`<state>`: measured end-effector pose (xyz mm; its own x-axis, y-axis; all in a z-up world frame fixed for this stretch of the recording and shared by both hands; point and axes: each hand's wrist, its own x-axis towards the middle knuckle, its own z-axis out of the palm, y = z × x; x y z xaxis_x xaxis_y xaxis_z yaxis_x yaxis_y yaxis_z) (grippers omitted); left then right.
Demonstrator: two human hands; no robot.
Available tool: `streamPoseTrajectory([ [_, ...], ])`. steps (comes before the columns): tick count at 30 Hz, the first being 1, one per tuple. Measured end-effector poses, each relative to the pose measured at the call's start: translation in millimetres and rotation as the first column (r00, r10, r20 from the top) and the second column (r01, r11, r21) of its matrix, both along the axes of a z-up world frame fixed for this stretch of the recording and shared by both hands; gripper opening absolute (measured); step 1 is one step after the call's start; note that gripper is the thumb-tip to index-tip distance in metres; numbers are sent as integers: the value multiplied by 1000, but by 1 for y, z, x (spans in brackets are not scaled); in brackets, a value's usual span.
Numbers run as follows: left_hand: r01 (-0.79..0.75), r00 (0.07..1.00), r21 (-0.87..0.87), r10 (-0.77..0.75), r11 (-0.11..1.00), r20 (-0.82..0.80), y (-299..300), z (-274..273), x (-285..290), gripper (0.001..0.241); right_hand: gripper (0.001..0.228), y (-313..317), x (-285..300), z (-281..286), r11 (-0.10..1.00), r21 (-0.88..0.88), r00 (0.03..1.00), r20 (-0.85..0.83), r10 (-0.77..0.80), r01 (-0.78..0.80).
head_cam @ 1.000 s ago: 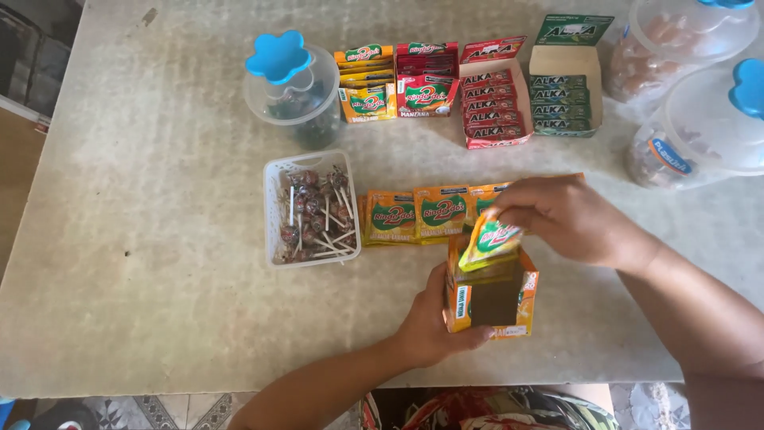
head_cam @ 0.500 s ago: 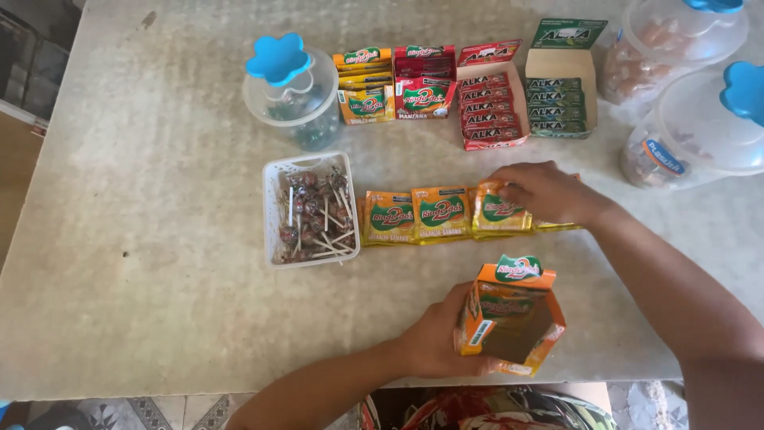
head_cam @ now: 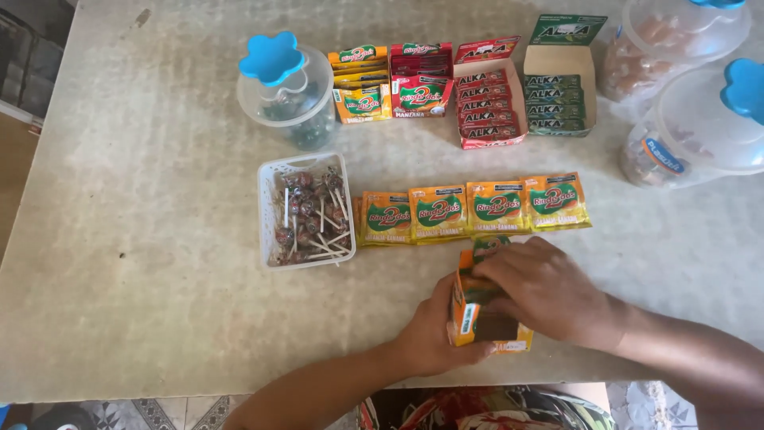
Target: Sorting and organizing various small retail items like lollipops, gum, and sachets into containers and boxes on a table.
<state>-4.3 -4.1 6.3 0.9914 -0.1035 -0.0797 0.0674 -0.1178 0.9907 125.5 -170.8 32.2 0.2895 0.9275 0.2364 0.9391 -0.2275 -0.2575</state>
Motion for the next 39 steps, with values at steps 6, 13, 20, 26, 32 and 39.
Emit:
streamPoseTrajectory([
  [6, 6, 1000, -66, -7, 998, -19, -1, -2, 0, 92, 9, -9, 15, 35, 984, 171, 968, -250, -2, 46],
  [13, 56, 994, -88, -63, 995, -87, -1, 8, -2, 88, 20, -32, 112, 41, 848, -309, 757, -388, -525, 430],
  [20, 56, 996, -13, -56, 998, -69, -2, 3, -2, 90, 34, -37, 149, -29, 792, -418, 838, -118, -534, 446],
  [26, 21, 1000, -73, -21, 997, 8, 0, -3, -1, 87, 51, -34, 92, 7, 924, -185, 885, -276, -375, 334],
  [32, -28, 993, -39, 32, 999, 113, 0, -10, -3, 91, 101, -21, 32, 54, 915, -403, 665, -678, -313, 19],
  [39, -57, 977, -124, 81, 991, 198, 0, -7, -2, 84, 119, -34, 30, 48, 905, -423, 588, -719, -370, 52],
])
